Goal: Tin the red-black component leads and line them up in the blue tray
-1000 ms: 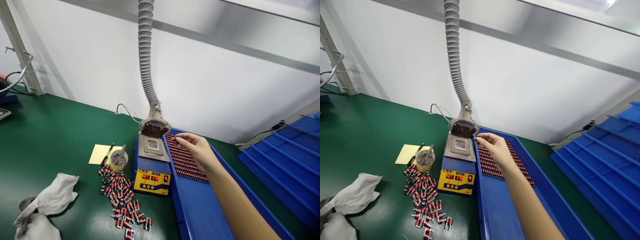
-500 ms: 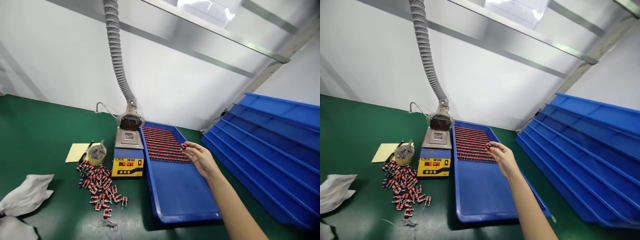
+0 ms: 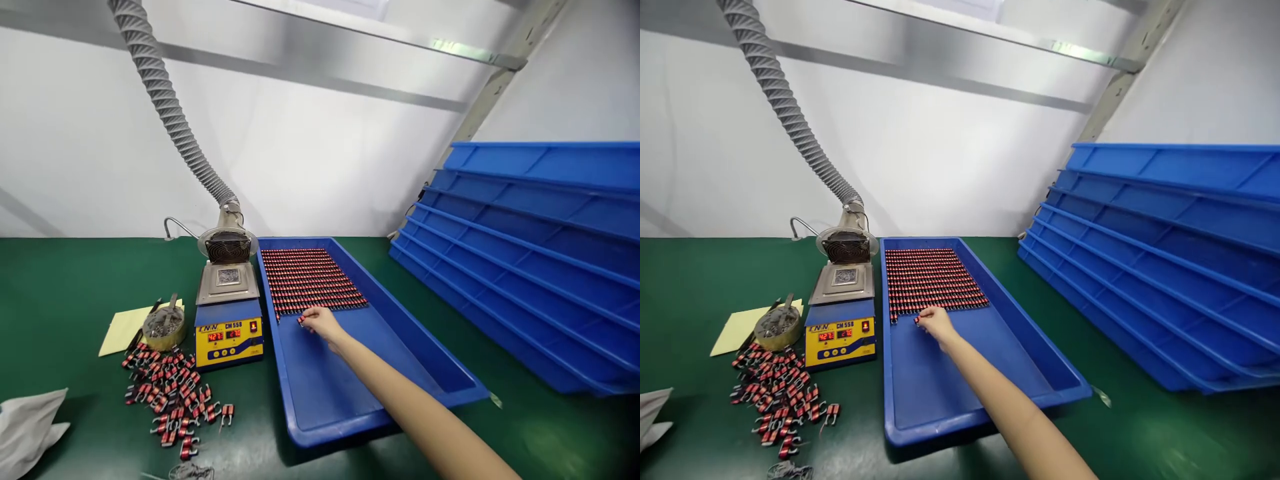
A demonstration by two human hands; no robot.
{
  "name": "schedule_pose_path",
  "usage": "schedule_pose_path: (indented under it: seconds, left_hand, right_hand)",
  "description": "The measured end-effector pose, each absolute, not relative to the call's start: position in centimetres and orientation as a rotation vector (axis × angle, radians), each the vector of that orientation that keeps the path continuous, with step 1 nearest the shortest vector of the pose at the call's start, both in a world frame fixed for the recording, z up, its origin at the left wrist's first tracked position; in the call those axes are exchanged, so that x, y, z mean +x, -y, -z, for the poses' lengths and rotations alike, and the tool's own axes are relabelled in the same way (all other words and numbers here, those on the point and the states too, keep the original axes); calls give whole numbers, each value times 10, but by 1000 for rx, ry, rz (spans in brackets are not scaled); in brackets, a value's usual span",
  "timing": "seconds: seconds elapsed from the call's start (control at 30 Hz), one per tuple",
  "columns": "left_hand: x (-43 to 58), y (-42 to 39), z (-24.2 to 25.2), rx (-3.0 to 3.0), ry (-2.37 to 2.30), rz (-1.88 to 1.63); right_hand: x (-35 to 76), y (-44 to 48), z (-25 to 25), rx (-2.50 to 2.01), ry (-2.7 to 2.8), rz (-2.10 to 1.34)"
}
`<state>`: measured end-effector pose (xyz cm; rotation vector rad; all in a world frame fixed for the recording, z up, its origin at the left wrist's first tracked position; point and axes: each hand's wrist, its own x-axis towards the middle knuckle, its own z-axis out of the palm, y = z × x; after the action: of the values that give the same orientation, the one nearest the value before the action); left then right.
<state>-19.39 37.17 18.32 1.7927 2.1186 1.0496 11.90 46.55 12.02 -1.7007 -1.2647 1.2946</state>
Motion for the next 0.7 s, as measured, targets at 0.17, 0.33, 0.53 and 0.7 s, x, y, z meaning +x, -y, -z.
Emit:
schedule_pose_path:
  seconds: [0.17,0.33,0.53,0.7]
  left_hand:
    - [-188,-375,-185,1792,-2199,-981]
    - [-183,-379,-184,1802,-2240,-933]
    - [-179,-375,-186,1880,-2219,-900]
    - [-175,-336,-186,1994,-2117,-876]
  right_hand:
    - [94,-472,-107,-1635,1259,-1353]
    - [91,-472,-102,-1573,1226,-1410]
    - [86,-472,-102,-1520,1145,-1438]
    - [86,-468,-109,-1518,1129,-1461]
